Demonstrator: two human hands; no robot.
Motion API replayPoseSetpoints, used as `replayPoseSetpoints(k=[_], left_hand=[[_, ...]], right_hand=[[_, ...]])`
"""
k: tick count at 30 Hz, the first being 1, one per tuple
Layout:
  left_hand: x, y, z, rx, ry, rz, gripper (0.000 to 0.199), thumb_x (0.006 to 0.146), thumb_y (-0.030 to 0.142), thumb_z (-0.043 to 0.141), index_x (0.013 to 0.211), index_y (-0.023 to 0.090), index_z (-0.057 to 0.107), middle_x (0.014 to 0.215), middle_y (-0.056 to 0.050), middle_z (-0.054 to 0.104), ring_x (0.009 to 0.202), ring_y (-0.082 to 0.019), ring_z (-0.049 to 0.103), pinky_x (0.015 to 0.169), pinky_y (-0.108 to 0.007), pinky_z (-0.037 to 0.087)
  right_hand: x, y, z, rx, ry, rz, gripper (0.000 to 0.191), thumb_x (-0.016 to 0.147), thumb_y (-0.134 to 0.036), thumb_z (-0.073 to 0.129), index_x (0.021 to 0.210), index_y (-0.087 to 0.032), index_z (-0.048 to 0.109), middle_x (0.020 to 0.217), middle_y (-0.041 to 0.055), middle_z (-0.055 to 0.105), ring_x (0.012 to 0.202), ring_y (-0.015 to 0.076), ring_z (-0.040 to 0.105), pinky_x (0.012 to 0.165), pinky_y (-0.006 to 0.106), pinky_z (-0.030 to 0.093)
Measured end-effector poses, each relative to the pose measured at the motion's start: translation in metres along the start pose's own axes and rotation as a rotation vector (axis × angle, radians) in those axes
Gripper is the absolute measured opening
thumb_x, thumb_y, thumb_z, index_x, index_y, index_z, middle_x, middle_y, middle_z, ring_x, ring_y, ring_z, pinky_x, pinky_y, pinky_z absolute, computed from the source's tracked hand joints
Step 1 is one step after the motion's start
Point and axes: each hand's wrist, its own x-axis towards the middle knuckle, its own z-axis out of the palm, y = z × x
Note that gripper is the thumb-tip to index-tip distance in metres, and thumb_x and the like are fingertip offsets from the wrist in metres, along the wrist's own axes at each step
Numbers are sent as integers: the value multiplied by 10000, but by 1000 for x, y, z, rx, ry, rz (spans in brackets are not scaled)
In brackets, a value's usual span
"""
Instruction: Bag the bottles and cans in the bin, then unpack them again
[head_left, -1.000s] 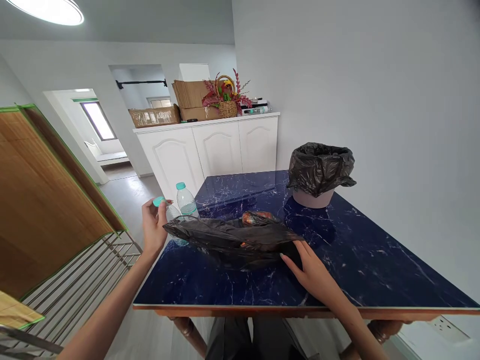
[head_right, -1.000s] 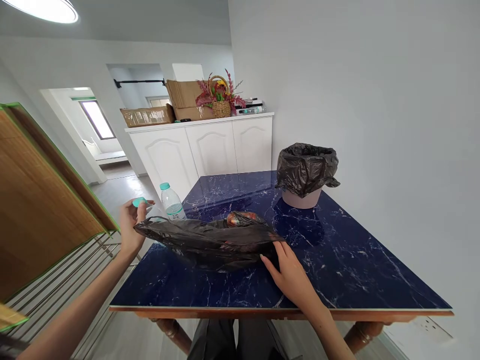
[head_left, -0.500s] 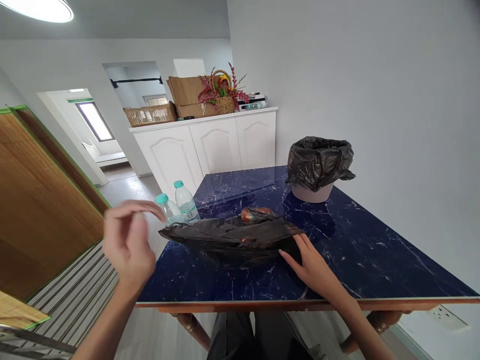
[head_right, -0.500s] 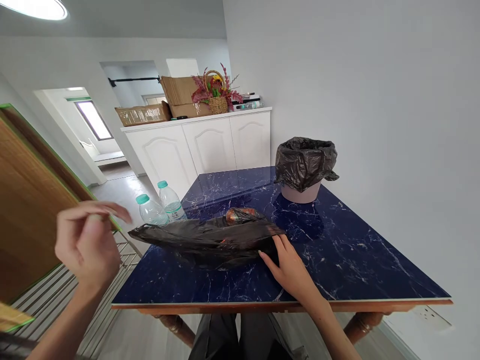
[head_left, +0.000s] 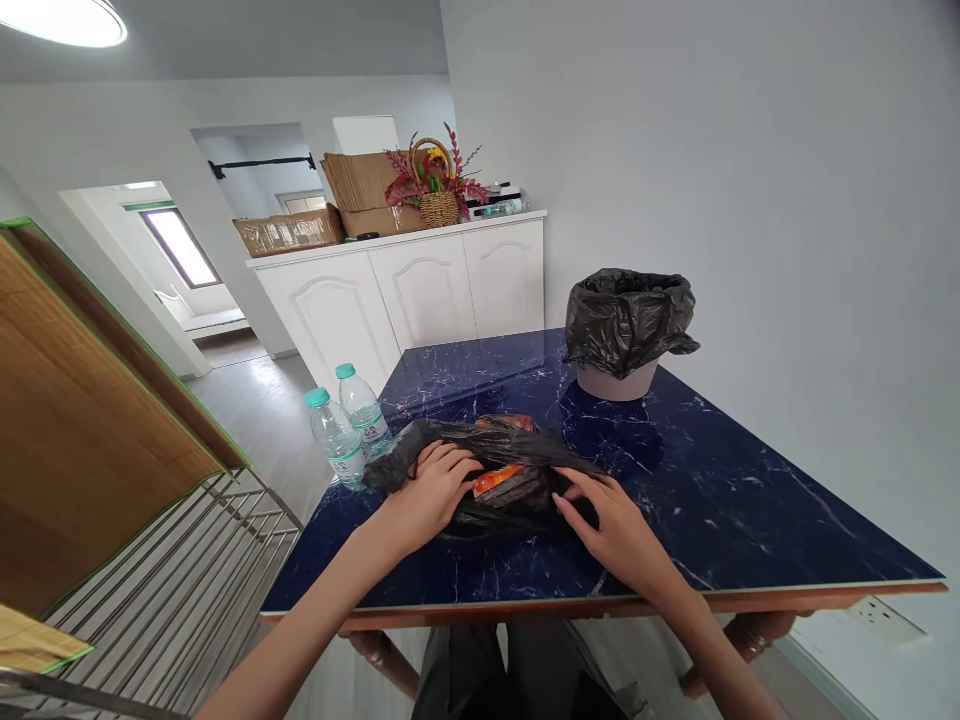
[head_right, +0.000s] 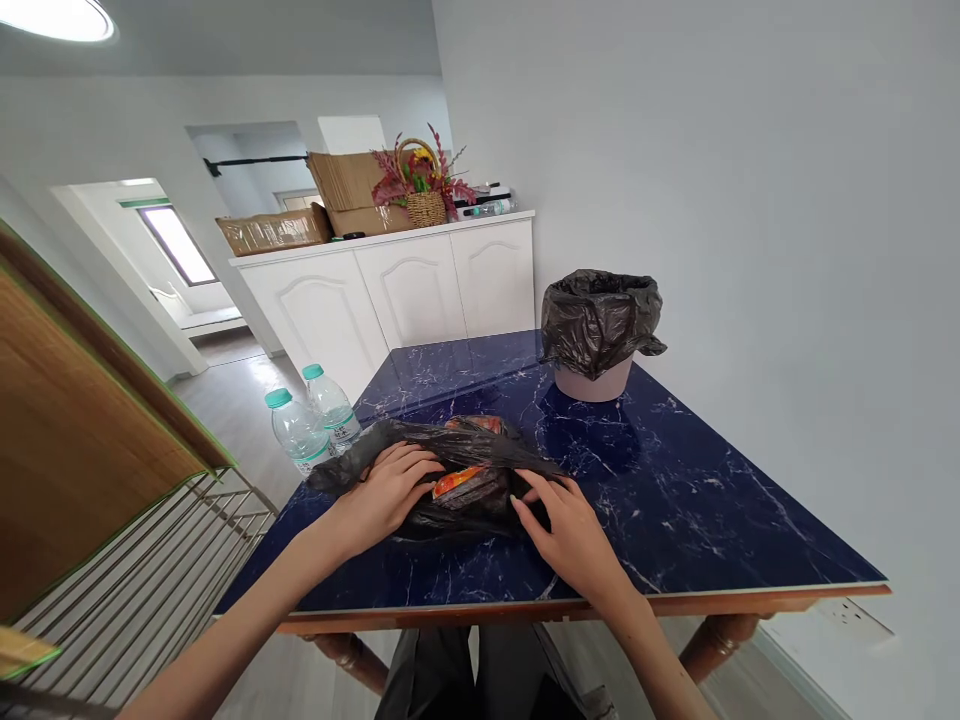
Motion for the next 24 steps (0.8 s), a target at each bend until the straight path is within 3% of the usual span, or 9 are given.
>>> replayPoseSetpoints(k=[5, 9, 17, 21, 24], left_hand=[[8, 10, 11, -75, -9, -79, 335, 1088, 444, 557, 1284, 207, 690, 1276, -118, 748, 1238, -298, 670, 1104, -476, 514], [9, 20, 25, -109, -12, -118, 434, 1053, 558, 590, 1266, 201, 715, 1230, -126, 764, 1206, -314, 685, 1079, -483, 526], [8, 27, 41, -158, -10, -197, 639, 864, 637, 800, 1294, 174, 701, 1254, -149, 775, 1250, -370, 695, 1142, -562, 517], [-1, 26, 32, -159, 18, -186, 658, 787, 531, 900, 1314, 200, 685, 1331, -143, 757, 1332, -378, 671, 1289, -623, 355], [-14, 34, 9, -182, 93, -187, 617, 818, 469, 885, 1339, 231, 656, 1380, -126, 739, 1317, -358, 689, 1272, -620, 398]], right_hand=[[1, -1, -2, -18, -6, 59, 408, 1122, -474, 428, 1351, -246, 678, 664, 10, 658, 1063, 318, 747, 1068, 529, 536], [1, 2, 0, -63, 2, 69, 395, 1099, -458, 444, 1279, -243, 723, 622, 14, 643, 967, 314, 748, 965, 480, 575], [0, 9, 6, -84, -20, 77, 382, 1086, -423, 444, 1275, -223, 709, 618, -6, 615, 834, 277, 733, 942, 453, 570], [0, 9, 6, -84, -31, 77, 370, 1099, -429, 437, 1263, -235, 707, 627, -15, 610, 786, 259, 729, 942, 446, 567], [0, 9, 6, -82, -39, 77, 369, 1103, -436, 433, 1253, -237, 705, 624, -13, 607, 810, 266, 740, 931, 440, 569]])
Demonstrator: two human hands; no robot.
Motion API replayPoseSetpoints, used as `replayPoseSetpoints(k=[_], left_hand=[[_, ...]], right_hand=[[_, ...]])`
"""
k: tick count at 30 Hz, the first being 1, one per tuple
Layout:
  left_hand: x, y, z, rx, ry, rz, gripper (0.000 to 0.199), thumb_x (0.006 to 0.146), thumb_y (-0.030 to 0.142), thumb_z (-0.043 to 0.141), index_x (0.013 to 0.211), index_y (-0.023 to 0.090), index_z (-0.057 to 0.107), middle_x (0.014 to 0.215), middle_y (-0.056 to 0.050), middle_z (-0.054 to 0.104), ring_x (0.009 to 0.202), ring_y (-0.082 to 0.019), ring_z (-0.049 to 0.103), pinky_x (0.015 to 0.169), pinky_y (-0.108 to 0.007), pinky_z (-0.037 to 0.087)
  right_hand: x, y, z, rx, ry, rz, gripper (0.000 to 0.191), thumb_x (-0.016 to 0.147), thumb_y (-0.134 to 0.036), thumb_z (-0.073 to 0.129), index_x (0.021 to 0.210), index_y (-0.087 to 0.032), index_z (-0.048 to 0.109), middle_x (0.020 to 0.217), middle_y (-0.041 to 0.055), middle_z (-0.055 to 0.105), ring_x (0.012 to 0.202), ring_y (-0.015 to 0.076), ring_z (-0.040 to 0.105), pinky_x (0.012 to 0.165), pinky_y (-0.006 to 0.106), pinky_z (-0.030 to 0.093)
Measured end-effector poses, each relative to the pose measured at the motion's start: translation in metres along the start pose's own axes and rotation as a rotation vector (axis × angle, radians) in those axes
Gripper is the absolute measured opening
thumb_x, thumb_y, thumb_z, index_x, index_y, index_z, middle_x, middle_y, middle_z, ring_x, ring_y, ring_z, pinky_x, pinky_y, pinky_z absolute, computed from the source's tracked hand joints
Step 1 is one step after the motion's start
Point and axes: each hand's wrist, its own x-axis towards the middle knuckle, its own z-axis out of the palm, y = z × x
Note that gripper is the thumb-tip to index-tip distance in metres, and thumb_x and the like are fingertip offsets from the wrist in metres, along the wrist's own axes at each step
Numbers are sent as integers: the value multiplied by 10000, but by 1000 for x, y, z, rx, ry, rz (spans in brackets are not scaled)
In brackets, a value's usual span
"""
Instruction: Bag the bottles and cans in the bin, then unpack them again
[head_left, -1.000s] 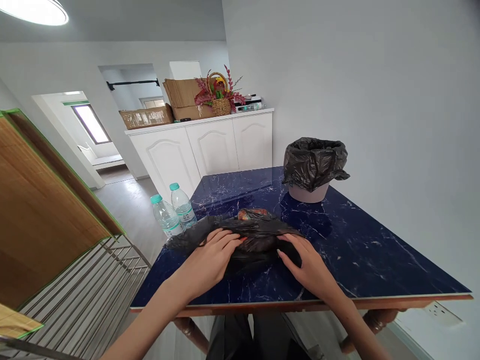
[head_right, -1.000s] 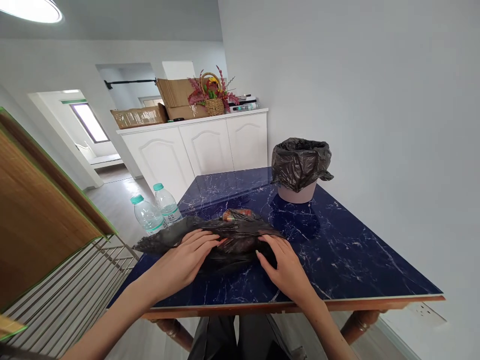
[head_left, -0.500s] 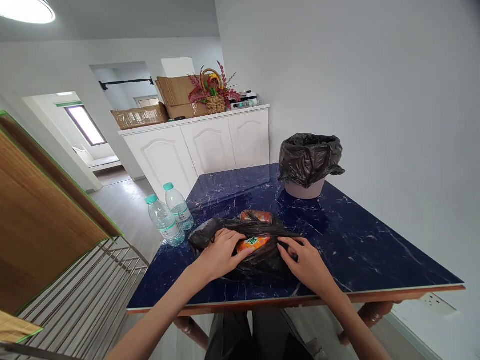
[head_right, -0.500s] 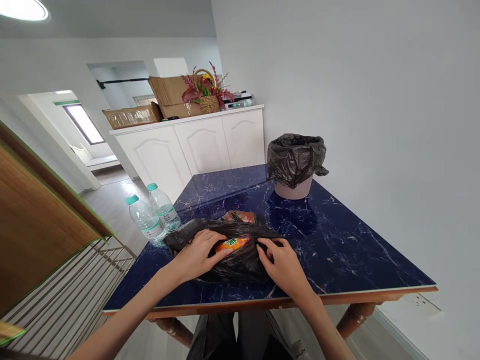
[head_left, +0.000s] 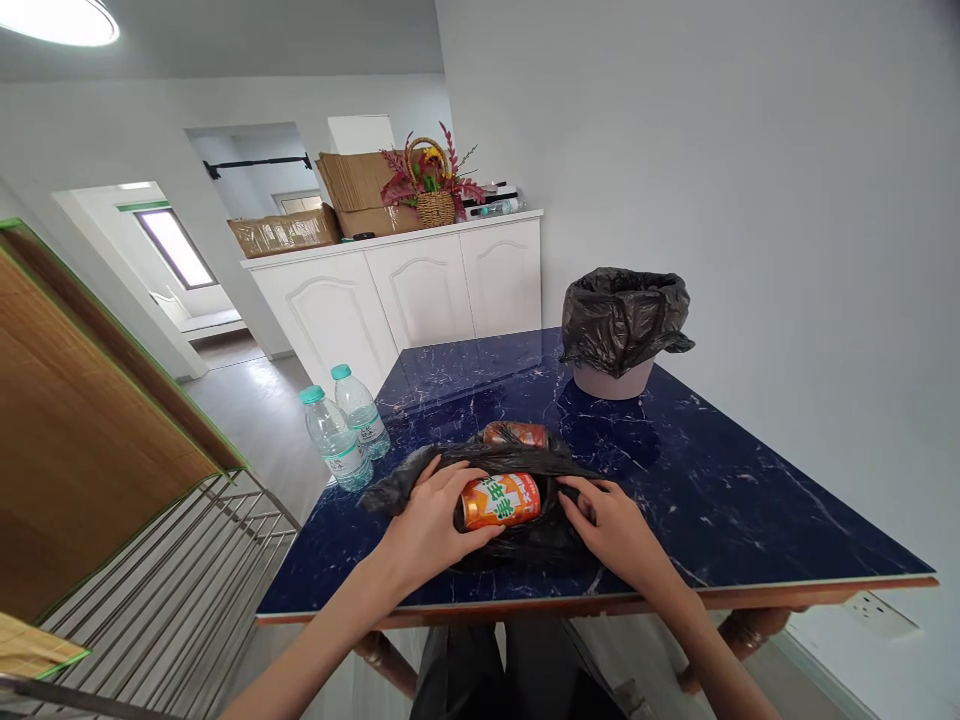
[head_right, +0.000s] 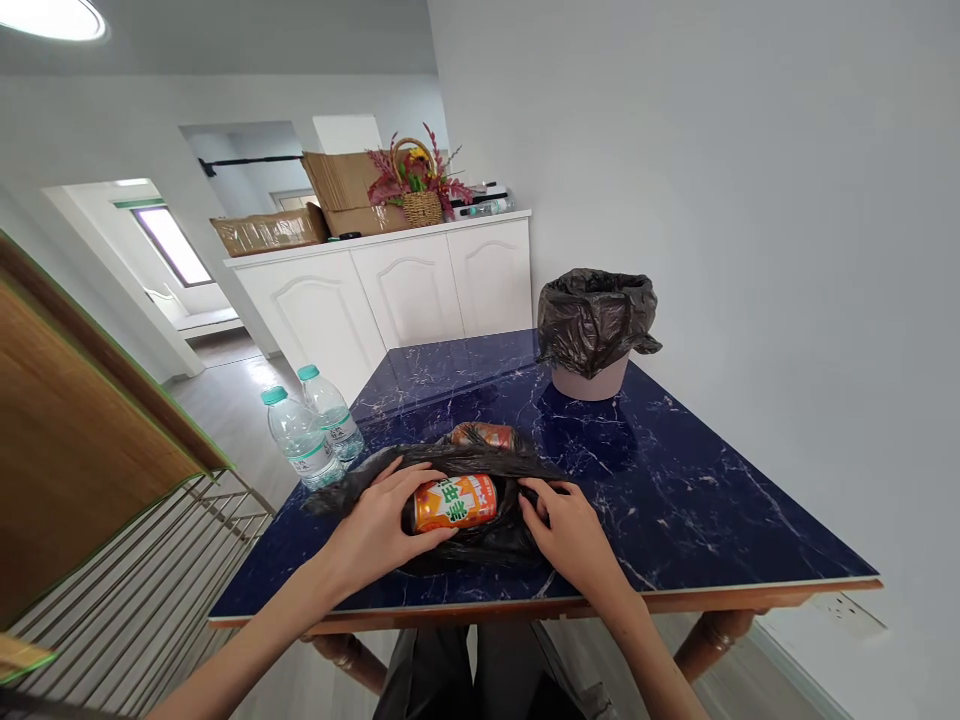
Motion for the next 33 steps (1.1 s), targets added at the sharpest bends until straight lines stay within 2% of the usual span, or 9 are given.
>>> replayPoseSetpoints(k=[3, 5, 9, 12, 14, 16, 19, 24, 33], left_hand=[[-20, 16, -32, -105, 116, -15, 522, 887, 452, 822, 1351, 306, 635, 1340, -69, 758, 1155, -299, 768, 1072, -506, 616], [-36, 26, -55, -181, 205, -27, 499, 892, 454, 820, 1346, 358, 637, 1299, -41, 773, 1061, -276, 795, 897, -422, 692], [-69, 26, -99, -107, 498, -103, 433, 878, 519, 788, 1285, 417, 680, 1217, -14, 793, 966, -298, 801, 718, -418, 709], [-88, 6, -127, 61, 776, -340, 336, 922, 635, 623, 1143, 393, 697, 1126, -2, 789, 883, -304, 775, 542, -398, 627], [-97, -14, -139, 153, 850, -523, 394, 896, 700, 582, 1096, 368, 655, 1065, 9, 786, 711, -279, 742, 539, -412, 598], [-103, -34, -144, 227, 841, -614, 506, 804, 760, 628, 1092, 345, 595, 1022, 9, 791, 688, -290, 752, 639, -448, 622], [-107, -62, -138, 338, 722, -657, 684, 710, 821, 667, 1146, 312, 526, 1070, -44, 807, 953, -380, 805, 721, -455, 624], [-99, -93, -117, 525, 436, -678, 807, 785, 823, 612, 1355, 267, 482, 1164, -151, 817, 912, -455, 800, 593, -433, 537], [-74, -116, -103, 486, 262, -739, 836, 859, 821, 570, 1422, 211, 463, 1260, -196, 787, 1047, -474, 781, 725, -444, 561]], right_hand=[[0, 0, 0, 3, -6, 4, 373, 1098, -443, 437, 1264, -235, 698, 646, -2, 625, 878, 283, 750, 942, 456, 568], [0, 0, 1, 7, -11, 6, 376, 1098, -444, 432, 1266, -235, 695, 667, 5, 639, 905, 288, 752, 960, 471, 567], [1, 0, 0, 20, -28, 6, 373, 1101, -449, 420, 1251, -245, 695, 687, 13, 662, 881, 286, 755, 980, 486, 566], [1, 0, -1, 29, -36, 6, 373, 1098, -453, 426, 1257, -246, 693, 710, 24, 684, 916, 301, 760, 972, 492, 568], [1, -1, -1, 33, -39, 5, 365, 1098, -447, 423, 1234, -243, 693, 718, 26, 684, 913, 301, 756, 978, 497, 566], [0, -1, -1, 34, -41, 2, 353, 1102, -439, 415, 1196, -242, 693, 706, 19, 666, 885, 296, 750, 984, 502, 563], [0, -1, 0, 33, -42, -4, 336, 1105, -437, 416, 1164, -248, 688, 685, 8, 642, 821, 282, 736, 997, 507, 561], [-1, -2, -2, 24, -45, -5, 334, 1112, -458, 412, 1170, -273, 684, 695, 19, 666, 826, 292, 748, 923, 479, 589], [0, -3, -2, 24, -50, -1, 381, 1117, -482, 384, 1153, -257, 690, 700, 37, 678, 878, 314, 755, 907, 480, 592]])
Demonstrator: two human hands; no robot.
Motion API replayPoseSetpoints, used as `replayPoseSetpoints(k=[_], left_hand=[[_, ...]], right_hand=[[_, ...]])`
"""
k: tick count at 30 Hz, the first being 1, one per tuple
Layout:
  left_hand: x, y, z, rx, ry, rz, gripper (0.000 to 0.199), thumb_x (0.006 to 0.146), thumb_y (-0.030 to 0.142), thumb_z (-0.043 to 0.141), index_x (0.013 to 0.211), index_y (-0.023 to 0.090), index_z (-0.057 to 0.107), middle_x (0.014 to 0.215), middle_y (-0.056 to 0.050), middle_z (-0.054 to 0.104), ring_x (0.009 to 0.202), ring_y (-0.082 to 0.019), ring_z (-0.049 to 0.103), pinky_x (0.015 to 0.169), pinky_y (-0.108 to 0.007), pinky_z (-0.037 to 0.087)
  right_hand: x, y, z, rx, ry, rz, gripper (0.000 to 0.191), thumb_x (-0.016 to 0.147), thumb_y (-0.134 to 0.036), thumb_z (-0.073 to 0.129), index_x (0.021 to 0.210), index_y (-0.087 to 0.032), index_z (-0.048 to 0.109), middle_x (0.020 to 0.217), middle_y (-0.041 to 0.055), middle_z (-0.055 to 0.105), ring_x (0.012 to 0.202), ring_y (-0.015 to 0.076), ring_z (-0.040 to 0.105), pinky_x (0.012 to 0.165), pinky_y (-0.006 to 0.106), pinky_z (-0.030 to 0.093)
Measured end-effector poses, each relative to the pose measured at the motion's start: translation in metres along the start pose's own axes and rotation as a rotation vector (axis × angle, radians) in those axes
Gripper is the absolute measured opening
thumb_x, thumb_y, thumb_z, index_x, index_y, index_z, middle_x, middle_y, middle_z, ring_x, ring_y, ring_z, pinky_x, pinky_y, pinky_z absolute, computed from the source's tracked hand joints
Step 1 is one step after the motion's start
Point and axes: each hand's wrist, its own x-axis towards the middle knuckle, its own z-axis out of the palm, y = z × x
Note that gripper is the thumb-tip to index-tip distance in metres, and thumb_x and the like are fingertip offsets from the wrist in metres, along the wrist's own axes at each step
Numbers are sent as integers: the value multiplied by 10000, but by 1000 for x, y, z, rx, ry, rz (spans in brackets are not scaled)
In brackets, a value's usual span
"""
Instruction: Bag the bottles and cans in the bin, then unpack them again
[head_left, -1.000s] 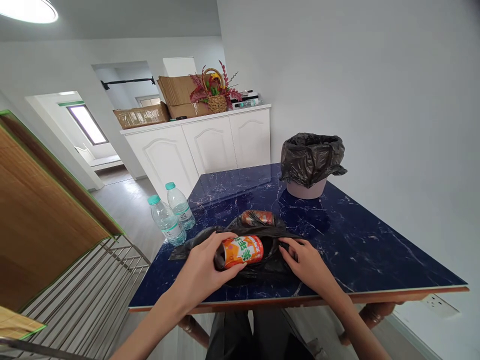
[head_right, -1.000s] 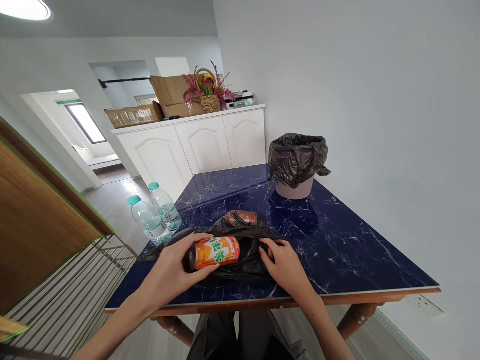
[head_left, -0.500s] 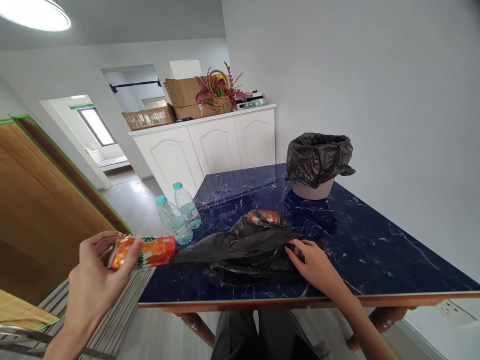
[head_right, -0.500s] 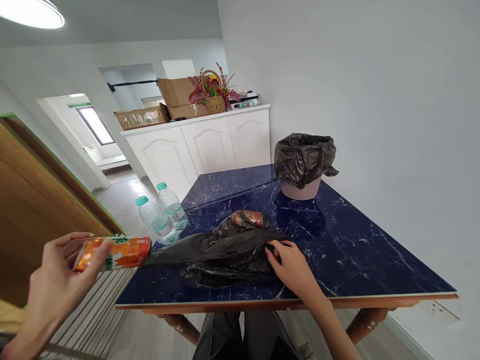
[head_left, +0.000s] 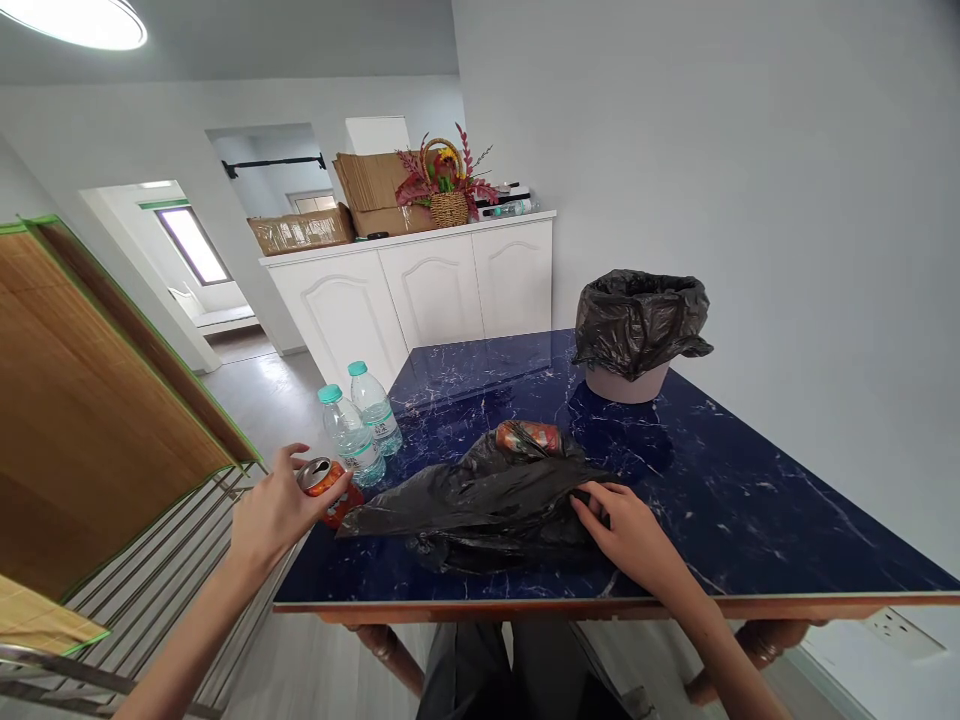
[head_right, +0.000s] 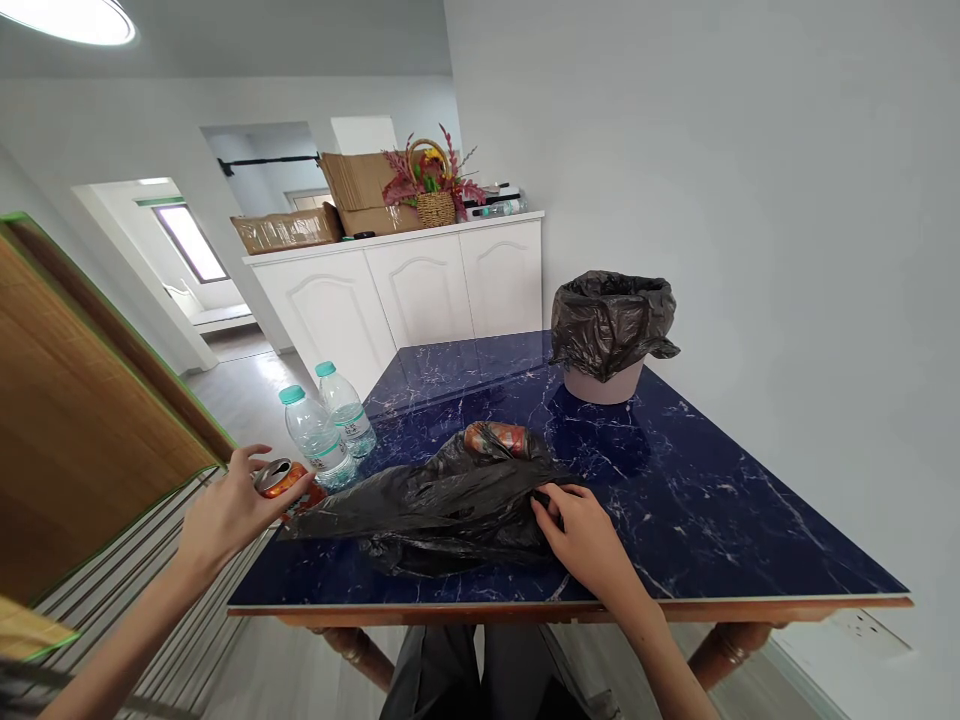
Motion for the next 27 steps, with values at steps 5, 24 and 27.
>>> replayPoseSetpoints(k=[5, 24, 27], left_hand=[[-1, 4, 9, 33, -45, -6, 903, 876, 851, 504, 1469, 172, 441, 1214, -229, 781, 1063, -498, 767, 768, -478, 575], [-103, 156, -24, -356, -259, 972, 252, 1115, 230, 434, 1299, 209, 605, 1345, -107, 718, 1260, -251, 684, 1081, -413, 584], [-80, 169, 26, -166, -165, 962, 323, 1093, 148, 395, 1270, 165, 664, 1329, -119, 740, 1438, -359, 574, 1273, -671, 366]], right_hand=[[0, 1, 0, 5, -4, 0, 360, 1113, -464, 399, 1149, -254, 689, 697, 30, 670, 865, 307, 750, 949, 505, 585], [0, 0, -1, -9, -1, 15, 354, 1106, -433, 421, 1264, -227, 662, 733, 33, 680, 844, 286, 744, 905, 443, 582], [1, 1, -1, 1, -17, 19, 391, 1101, -412, 440, 1371, -216, 644, 743, 26, 682, 856, 281, 740, 956, 464, 575]])
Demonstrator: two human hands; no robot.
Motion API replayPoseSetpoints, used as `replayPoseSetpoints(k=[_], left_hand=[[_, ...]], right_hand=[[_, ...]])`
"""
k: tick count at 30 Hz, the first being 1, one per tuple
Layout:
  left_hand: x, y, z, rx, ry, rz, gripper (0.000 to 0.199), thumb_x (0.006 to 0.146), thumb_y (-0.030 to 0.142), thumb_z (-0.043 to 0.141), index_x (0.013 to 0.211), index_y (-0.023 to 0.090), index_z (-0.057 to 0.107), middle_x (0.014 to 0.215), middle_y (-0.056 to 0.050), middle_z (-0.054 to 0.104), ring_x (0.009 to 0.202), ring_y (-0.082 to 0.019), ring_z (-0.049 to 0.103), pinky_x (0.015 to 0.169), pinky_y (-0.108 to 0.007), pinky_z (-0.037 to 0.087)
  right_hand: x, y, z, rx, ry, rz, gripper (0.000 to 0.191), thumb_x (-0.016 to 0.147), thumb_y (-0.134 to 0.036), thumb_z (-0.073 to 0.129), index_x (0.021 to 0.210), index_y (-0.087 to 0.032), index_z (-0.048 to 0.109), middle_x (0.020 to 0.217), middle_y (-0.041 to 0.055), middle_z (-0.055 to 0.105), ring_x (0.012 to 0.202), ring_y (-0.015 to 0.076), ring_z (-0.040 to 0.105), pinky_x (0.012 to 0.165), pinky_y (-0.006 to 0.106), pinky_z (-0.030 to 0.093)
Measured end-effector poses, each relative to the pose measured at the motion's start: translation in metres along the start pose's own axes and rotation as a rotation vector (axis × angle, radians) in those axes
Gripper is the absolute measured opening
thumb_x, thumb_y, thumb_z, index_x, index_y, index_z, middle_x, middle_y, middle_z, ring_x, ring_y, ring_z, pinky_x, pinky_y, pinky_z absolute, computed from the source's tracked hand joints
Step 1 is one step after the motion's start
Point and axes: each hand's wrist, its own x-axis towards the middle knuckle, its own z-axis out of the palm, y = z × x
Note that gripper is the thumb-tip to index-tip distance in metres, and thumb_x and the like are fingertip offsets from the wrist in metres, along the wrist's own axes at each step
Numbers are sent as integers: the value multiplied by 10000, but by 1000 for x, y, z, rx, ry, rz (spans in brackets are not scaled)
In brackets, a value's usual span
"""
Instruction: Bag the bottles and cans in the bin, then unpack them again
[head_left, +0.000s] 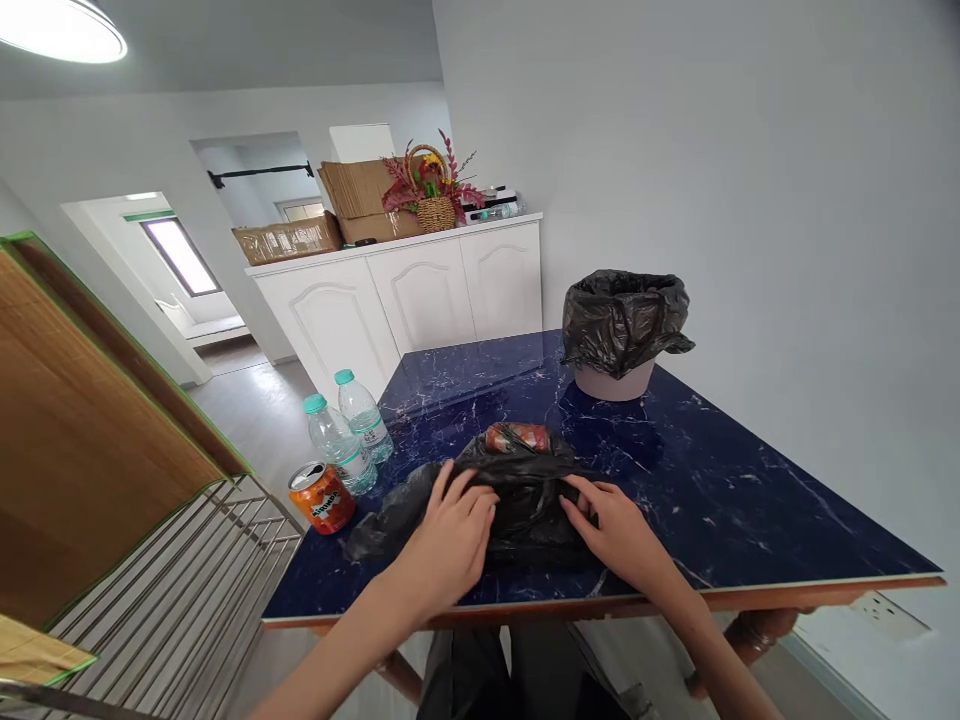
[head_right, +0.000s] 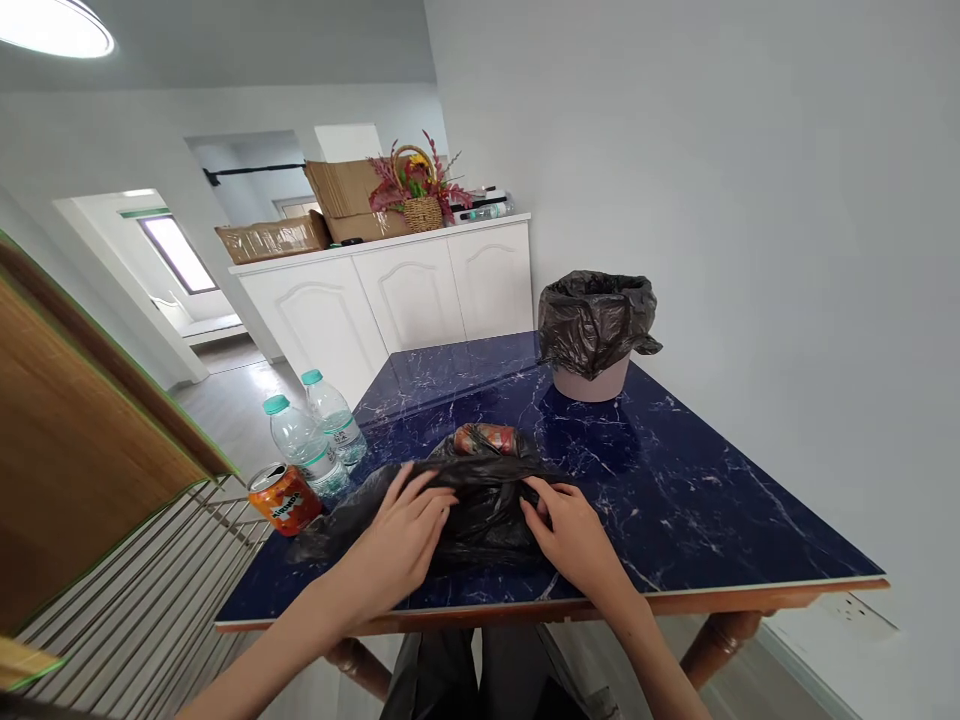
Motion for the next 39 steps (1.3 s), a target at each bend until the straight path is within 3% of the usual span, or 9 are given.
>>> replayPoseSetpoints(k=[2, 4, 10, 14, 17, 22, 28, 33, 39], left_hand=[[18, -18, 22, 146, 41, -72, 321, 1075, 156, 429, 1251, 136, 697, 1359, -158, 726, 1478, -432, 523, 1291, -776, 221], [36, -32, 34, 245, 71, -108, 302, 1070, 204, 475, 1237, 119, 712, 1446, -198, 672, 1527, -472, 454, 1301, -793, 144], [80, -45, 35, 307, 97, -135, 352, 1021, 246, 583, 1345, 114, 624, 1518, -249, 576, 1619, -489, 270, 1306, -786, 32], [103, -54, 39, 295, 45, -87, 610, 862, 411, 810, 1357, 124, 601, 1513, -252, 564, 1606, -535, 250, 1295, -794, -7], [114, -65, 41, 286, 11, -48, 696, 756, 364, 893, 1355, 150, 610, 1468, -222, 603, 1579, -519, 310, 1301, -780, 12], [120, -78, 31, 287, 40, -37, 418, 779, 128, 791, 1182, 183, 691, 1205, -148, 714, 1429, -447, 483, 1296, -737, 127], [129, -79, 11, 236, 130, 1, 244, 927, 37, 574, 1009, 202, 734, 1134, -117, 665, 1089, -287, 588, 1039, -485, 484], [137, -83, 8, 198, 117, 100, 311, 903, 26, 607, 772, 239, 792, 1309, -101, 631, 1303, -325, 504, 1107, -518, 413], [141, -89, 25, 180, 43, 41, 333, 861, 175, 686, 1170, 171, 809, 1515, -195, 542, 1475, -453, 379, 1222, -648, 308]], right_hand=[[1, 1, 0, 16, -7, 7, 429, 1102, -407, 444, 1434, -205, 626, 746, 19, 670, 873, 276, 731, 1017, 486, 557], [1, 1, 0, 31, -14, 13, 450, 1106, -403, 441, 1460, -190, 622, 755, 17, 663, 881, 270, 722, 1067, 504, 535], [2, -2, -3, 38, -12, -5, 459, 1109, -373, 436, 1480, -171, 615, 742, 7, 664, 786, 237, 719, 1088, 502, 536], [2, -3, -4, 29, -4, -11, 441, 1108, -360, 443, 1474, -182, 613, 736, 2, 672, 791, 236, 733, 1068, 510, 554], [2, -4, -5, 26, -3, -4, 430, 1107, -358, 451, 1464, -183, 617, 747, 11, 684, 860, 252, 753, 1039, 494, 571], [2, -6, -9, 29, -27, 8, 430, 1112, -354, 456, 1477, -184, 606, 765, 16, 698, 863, 257, 761, 1009, 486, 586], [2, -4, -7, 22, 2, -11, 403, 1104, -347, 473, 1449, -204, 625, 758, 14, 691, 869, 257, 764, 977, 467, 604], [2, -3, -6, 30, 17, -17, 397, 1098, -340, 476, 1436, -207, 636, 736, 4, 671, 832, 246, 756, 994, 457, 596], [2, -4, -6, 32, 26, -18, 391, 1093, -350, 467, 1403, -206, 656, 738, 0, 669, 779, 232, 735, 1021, 466, 574]])
